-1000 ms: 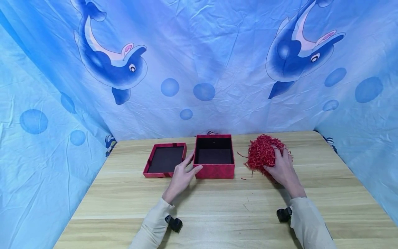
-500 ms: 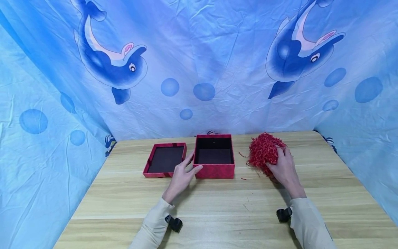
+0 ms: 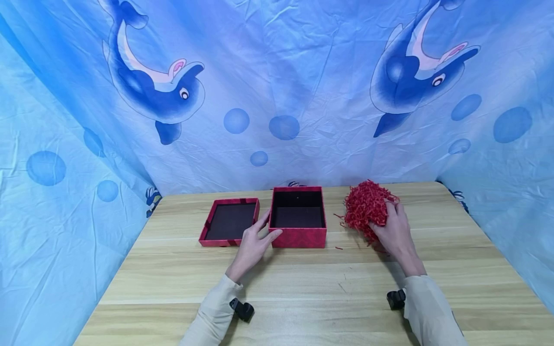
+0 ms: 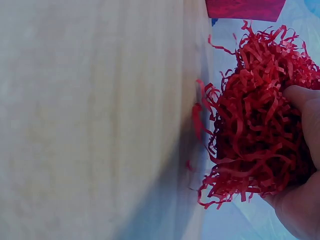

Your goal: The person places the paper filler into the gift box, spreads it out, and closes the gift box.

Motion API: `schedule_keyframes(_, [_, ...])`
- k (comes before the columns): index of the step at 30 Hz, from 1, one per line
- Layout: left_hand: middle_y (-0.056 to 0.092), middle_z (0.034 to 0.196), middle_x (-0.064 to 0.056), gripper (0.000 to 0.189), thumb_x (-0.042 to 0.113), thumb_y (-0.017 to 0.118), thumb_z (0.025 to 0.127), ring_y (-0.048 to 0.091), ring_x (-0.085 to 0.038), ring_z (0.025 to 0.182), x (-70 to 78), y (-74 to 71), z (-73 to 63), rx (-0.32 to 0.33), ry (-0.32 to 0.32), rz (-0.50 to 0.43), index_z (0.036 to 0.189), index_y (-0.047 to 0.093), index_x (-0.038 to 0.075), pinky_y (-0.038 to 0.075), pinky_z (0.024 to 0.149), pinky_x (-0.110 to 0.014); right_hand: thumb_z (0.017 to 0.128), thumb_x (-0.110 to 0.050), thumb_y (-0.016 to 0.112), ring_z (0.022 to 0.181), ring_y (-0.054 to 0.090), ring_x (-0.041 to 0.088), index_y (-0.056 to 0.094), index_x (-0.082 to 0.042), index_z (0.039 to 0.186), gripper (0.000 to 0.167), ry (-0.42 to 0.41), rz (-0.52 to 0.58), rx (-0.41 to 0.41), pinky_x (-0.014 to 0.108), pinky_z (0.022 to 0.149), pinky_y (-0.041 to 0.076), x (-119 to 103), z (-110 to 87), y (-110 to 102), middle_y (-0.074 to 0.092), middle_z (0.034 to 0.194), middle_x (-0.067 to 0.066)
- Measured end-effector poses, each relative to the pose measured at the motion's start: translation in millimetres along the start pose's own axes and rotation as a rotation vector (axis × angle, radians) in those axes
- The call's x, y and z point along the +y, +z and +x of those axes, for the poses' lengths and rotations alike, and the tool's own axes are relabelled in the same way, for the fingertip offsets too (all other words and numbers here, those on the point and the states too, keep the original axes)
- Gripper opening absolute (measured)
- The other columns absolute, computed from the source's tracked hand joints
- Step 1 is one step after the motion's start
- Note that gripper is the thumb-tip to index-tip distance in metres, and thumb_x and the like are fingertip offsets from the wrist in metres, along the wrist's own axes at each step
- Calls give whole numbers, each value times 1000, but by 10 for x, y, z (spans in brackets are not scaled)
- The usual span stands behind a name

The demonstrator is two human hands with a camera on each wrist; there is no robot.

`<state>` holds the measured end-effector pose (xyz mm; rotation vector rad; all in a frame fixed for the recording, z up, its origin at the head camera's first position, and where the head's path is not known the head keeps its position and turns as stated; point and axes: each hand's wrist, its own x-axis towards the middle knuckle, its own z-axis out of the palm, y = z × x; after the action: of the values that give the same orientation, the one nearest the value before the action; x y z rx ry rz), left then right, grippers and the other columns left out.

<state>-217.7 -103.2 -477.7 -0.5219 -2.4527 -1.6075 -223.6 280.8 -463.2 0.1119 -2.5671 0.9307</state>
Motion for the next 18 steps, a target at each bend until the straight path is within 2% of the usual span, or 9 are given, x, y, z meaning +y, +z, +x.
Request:
schedule_keyframes(6, [43, 158, -8, 78, 44, 72, 97, 41, -23, 144, 12, -5, 2, -1, -19, -3, 161, 39, 12, 37, 115, -46, 85, 4, 77, 111, 46, 57, 39, 18, 141, 69, 6, 17, -5, 76, 95, 39, -74, 22, -42, 39, 127, 38])
schedule_keyframes(10, [44, 158, -9, 79, 43, 72, 97, 41, -25, 145, 12, -7, -1, -2, -14, -7, 161, 38, 11, 38, 114, -49, 85, 3, 77, 111, 46, 57, 39, 16, 141, 69, 2, 19, 3, 77, 95, 40, -122, 28, -62, 39, 127, 38])
schedule_keyframes(18, [43, 159, -11, 79, 43, 72, 98, 42, -28, 144, 27, -13, -5, -7, -6, -4, 161, 38, 8, 38, 114, -51, 83, 4, 77, 107, 46, 54, 44, 18, 135, 63, -63, 39, 44, 75, 90, 41, -249, 50, -96, 43, 122, 39])
